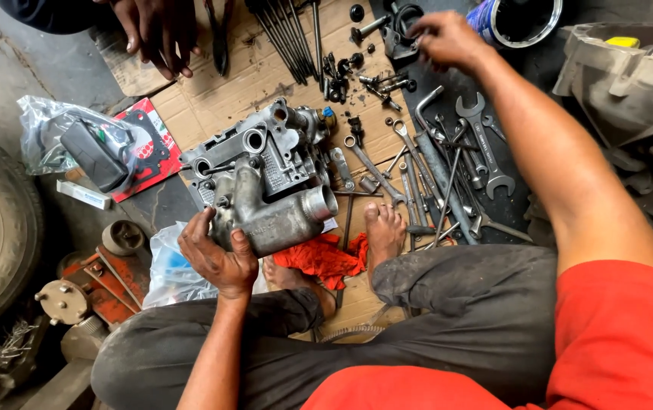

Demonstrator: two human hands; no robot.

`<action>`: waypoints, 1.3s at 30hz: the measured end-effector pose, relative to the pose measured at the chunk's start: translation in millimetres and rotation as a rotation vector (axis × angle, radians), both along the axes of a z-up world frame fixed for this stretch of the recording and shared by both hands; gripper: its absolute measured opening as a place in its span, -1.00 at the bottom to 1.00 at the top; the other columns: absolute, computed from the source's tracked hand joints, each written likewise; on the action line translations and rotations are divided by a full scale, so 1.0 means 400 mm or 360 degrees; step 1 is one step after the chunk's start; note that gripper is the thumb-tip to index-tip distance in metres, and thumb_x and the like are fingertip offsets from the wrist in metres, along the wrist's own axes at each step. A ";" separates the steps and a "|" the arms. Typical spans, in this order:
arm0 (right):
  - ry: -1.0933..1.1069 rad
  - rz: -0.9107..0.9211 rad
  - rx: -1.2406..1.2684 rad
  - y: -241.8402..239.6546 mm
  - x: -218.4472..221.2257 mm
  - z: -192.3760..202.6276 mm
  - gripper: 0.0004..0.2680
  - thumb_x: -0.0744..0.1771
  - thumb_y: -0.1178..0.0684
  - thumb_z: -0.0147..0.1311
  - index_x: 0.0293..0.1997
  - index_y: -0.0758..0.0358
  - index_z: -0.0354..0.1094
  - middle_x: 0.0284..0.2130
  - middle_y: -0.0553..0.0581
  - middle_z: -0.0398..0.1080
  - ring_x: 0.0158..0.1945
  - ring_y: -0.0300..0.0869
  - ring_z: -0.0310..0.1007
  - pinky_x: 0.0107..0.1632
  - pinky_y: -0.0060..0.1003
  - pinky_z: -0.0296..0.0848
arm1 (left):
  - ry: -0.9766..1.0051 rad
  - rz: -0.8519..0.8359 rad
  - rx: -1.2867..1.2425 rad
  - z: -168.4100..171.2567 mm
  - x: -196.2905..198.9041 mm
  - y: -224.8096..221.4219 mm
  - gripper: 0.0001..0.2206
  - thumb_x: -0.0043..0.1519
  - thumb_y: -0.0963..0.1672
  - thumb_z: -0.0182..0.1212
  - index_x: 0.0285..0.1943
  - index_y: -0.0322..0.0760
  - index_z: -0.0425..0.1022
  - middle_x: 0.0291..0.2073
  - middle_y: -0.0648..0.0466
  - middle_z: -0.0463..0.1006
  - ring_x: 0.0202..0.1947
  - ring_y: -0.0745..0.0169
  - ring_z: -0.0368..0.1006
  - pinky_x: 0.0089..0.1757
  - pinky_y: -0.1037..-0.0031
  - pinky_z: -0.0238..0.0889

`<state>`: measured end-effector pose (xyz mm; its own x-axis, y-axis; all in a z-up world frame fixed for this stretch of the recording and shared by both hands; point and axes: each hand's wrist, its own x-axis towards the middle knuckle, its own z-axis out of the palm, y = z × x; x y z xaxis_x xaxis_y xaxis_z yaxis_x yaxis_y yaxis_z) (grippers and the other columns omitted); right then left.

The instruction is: The person sits on the workshop floor assembling engine components. They fit a gasket onto a cylinder head, position the head on the block, wipe parts with a red cloth, place an intake manifold onto the assembly, and tighten fasteners using a T-handle wrench.

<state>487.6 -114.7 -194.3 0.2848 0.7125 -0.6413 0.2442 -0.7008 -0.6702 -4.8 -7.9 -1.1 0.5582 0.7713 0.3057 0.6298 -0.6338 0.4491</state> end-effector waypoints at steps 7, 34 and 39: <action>0.0162 -0.0792 0.0245 0.008 0.038 -0.042 -0.79 0.41 0.10 0.03 0.19 0.15 0.36 -0.31 0.11 0.50 -0.50 -0.25 0.51 -0.52 -0.37 0.45 | 0.0013 -0.0001 -0.0001 0.000 0.002 0.000 -0.52 0.46 0.10 0.00 0.24 -0.39 0.36 0.05 -0.17 0.48 0.08 -0.17 0.38 0.15 0.10 0.16; -0.1021 0.1032 -0.0088 0.160 -0.120 0.098 -0.81 0.30 -0.03 0.05 -0.11 0.12 0.55 -0.24 0.27 0.55 -0.11 0.16 0.56 -0.09 0.10 0.52 | -0.0036 -0.0035 0.0055 -0.016 -0.014 0.006 -0.51 0.47 0.11 -0.02 0.25 -0.39 0.37 0.06 -0.15 0.49 0.11 -0.19 0.38 0.17 0.08 0.15; -0.1256 0.1195 0.0048 0.134 -0.162 0.408 -0.78 0.34 -0.08 0.07 -0.01 0.12 0.51 -0.20 0.26 0.56 -0.10 0.16 0.59 -0.11 0.09 0.54 | -0.0110 -0.0001 0.0079 -0.027 -0.015 0.005 -0.52 0.47 0.11 0.00 0.24 -0.38 0.37 0.05 -0.15 0.48 0.13 -0.19 0.37 0.18 0.07 0.14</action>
<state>422.8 -61.1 -31.2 0.0944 0.8890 -0.4480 0.9722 -0.1793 -0.1509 -10.9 -6.0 -11.9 0.5352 0.7538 0.3813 0.5979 -0.6569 0.4594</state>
